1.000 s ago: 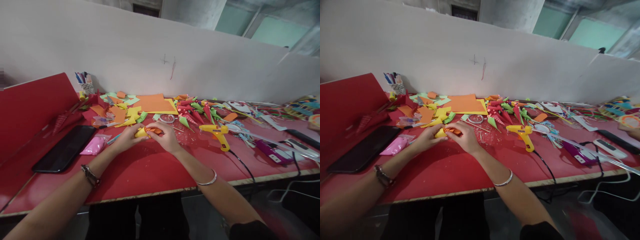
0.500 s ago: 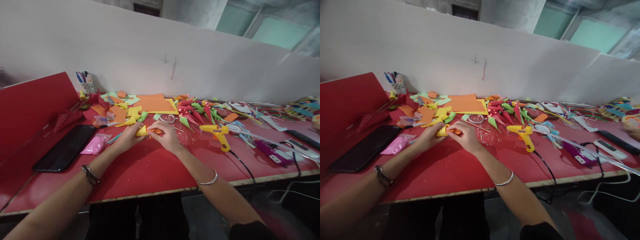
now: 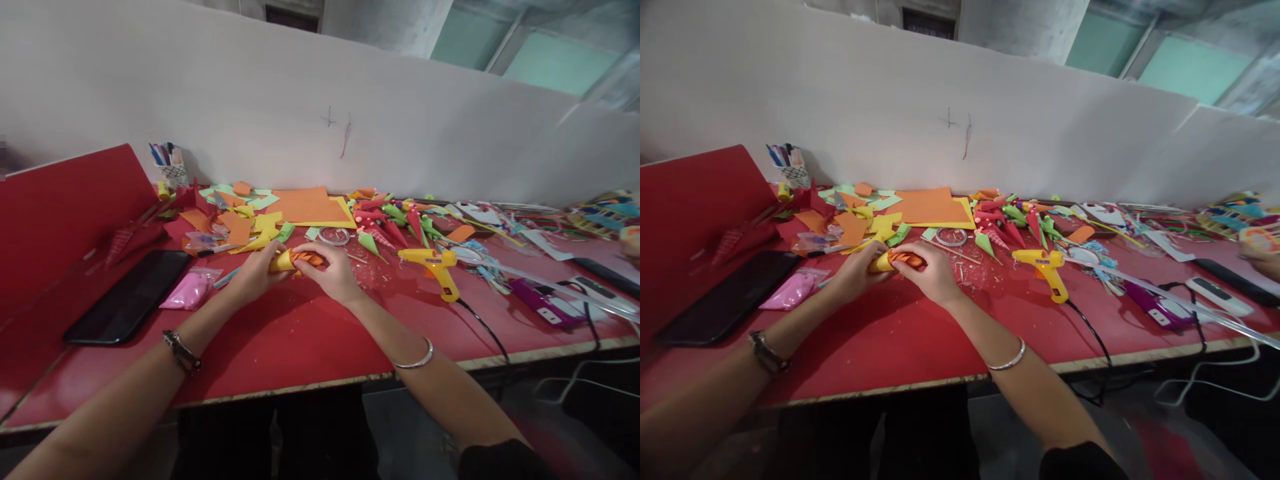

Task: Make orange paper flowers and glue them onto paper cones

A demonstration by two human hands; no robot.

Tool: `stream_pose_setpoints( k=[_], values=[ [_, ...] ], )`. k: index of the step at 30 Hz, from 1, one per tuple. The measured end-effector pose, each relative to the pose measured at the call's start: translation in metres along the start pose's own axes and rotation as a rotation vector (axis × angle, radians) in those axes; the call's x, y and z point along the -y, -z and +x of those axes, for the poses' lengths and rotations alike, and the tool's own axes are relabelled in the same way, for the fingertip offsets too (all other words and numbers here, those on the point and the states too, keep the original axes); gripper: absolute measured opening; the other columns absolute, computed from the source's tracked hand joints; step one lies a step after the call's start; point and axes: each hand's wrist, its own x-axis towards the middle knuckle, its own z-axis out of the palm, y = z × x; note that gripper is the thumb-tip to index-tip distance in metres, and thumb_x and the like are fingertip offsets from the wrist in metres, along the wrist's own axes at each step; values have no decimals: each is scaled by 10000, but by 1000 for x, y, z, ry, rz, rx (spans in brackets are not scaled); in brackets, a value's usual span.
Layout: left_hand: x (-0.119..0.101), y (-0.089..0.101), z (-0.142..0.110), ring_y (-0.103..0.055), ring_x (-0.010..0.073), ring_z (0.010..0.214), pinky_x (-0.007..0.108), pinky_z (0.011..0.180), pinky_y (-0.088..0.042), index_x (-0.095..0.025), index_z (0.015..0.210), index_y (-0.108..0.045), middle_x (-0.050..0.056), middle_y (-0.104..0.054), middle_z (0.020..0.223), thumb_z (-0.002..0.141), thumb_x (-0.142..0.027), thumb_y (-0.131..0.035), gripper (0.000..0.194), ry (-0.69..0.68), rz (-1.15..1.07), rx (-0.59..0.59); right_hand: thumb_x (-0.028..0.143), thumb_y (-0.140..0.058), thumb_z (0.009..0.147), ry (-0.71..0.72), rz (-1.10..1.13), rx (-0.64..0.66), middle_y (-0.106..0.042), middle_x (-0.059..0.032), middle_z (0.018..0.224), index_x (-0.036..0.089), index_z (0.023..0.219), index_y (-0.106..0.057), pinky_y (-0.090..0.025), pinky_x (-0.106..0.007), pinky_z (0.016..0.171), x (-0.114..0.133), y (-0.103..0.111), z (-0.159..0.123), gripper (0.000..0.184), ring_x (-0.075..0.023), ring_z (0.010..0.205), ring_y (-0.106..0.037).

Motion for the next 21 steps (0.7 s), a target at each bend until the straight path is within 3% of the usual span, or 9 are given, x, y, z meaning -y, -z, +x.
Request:
stream_pose_setpoints(
  k=[5, 14, 21],
  values=[
    [-1, 1, 0, -441, 75, 557, 170, 503, -330, -166, 834, -426, -36, -500, 660, 723, -323, -540, 224, -12, -6, -22, 287, -535, 774, 11, -8, 27, -623, -11, 848, 240, 859, -605, -456, -293, 707, 0, 1, 0, 120, -141, 786, -563],
    [-5, 6, 2, -407, 83, 577, 180, 523, -325, -142, 731, -498, -35, -459, 628, 751, -308, -462, 171, 1, -58, 142, 274, -536, 777, 61, -51, 38, -603, -3, 809, 251, 822, -598, -445, -288, 707, -3, 0, 0, 81, -133, 751, -554],
    [-3, 5, 1, -381, 76, 549, 172, 490, -305, -142, 712, -487, -39, -433, 608, 752, -306, -455, 172, -9, -70, 159, 282, -546, 776, 96, -43, 98, -581, 2, 801, 260, 808, -595, -438, -279, 704, -5, 3, 0, 62, -124, 758, -545]
  ],
)
